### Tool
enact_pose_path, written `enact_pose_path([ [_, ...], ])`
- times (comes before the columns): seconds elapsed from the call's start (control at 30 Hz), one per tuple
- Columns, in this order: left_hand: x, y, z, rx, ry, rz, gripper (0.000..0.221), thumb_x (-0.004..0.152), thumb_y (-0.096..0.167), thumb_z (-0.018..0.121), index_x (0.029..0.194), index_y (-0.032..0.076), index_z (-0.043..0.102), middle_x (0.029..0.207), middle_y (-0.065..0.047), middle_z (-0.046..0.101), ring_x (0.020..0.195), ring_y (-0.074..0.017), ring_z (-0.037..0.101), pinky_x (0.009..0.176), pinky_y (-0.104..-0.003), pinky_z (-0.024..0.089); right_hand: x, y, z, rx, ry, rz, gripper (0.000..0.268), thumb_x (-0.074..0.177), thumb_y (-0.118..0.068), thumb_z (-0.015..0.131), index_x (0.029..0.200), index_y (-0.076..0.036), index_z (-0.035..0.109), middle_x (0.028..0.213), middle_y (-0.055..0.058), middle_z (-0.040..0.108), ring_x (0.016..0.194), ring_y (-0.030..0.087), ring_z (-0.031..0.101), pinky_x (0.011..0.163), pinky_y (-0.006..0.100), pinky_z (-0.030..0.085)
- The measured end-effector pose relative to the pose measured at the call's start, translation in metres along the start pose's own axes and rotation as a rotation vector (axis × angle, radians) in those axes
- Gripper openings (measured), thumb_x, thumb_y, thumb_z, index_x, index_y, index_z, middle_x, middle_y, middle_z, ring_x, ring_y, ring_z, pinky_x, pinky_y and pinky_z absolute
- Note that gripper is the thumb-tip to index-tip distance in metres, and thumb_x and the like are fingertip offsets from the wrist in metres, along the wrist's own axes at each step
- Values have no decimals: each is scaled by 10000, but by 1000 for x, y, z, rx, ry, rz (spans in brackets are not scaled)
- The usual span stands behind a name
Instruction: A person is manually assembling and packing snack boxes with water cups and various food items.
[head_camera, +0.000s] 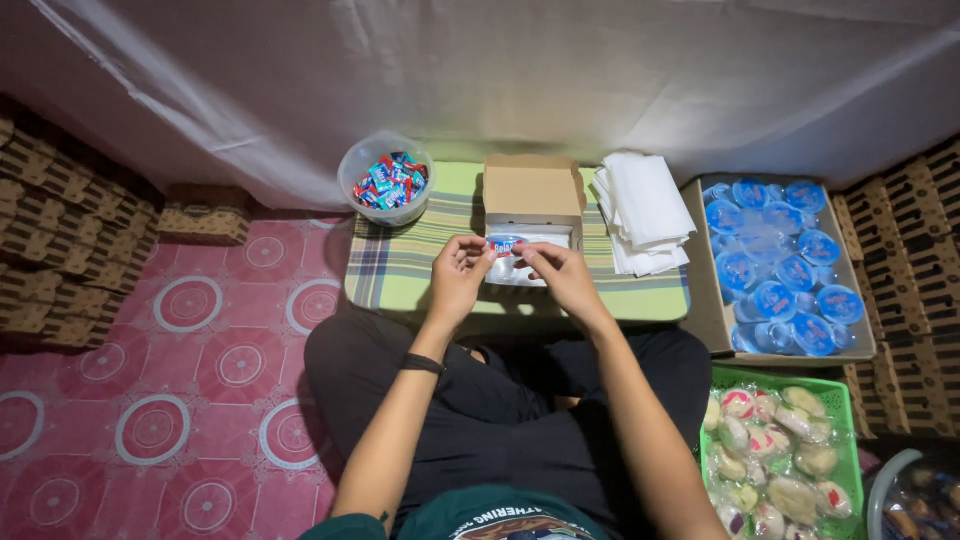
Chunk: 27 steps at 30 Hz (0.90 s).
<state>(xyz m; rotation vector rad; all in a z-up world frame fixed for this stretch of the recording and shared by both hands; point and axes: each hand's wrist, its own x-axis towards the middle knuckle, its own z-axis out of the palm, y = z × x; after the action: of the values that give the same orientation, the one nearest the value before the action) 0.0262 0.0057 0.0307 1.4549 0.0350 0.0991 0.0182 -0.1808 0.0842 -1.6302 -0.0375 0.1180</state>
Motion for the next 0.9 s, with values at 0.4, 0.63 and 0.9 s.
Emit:
enact_pose_path([
  [0.4, 27, -15, -7, 3, 13, 28, 325, 937, 162, 771, 1216, 88, 622, 1028, -78, 723, 847, -86, 692, 748, -217, 572, 22, -21, -21, 33, -95, 106, 361, 1052, -226, 516, 1303, -50, 706, 1207, 122, 710, 985, 174, 668, 743, 196, 508],
  [0.63, 6, -7, -21, 521, 57, -305, 302, 963, 530, 619, 1187, 328, 640, 1033, 74, 766, 979, -150, 744, 837, -323, 555, 42, -1, -20, -255, 45, 122, 370, 1035, -386, 595, 1220, -114, 764, 1100, 134, 768, 935, 211, 727, 698, 279, 542],
  [0.9, -14, -4, -17, 521, 123, -132, 250, 940, 314, 683, 1163, 201, 664, 1062, -31, 756, 920, -214, 754, 834, -370, 569, 59, 8, 3, -454, -70, 251, 577, 1032, -595, 497, 1237, -122, 757, 1256, 178, 713, 1311, 364, 586, 1087, 485, 446],
])
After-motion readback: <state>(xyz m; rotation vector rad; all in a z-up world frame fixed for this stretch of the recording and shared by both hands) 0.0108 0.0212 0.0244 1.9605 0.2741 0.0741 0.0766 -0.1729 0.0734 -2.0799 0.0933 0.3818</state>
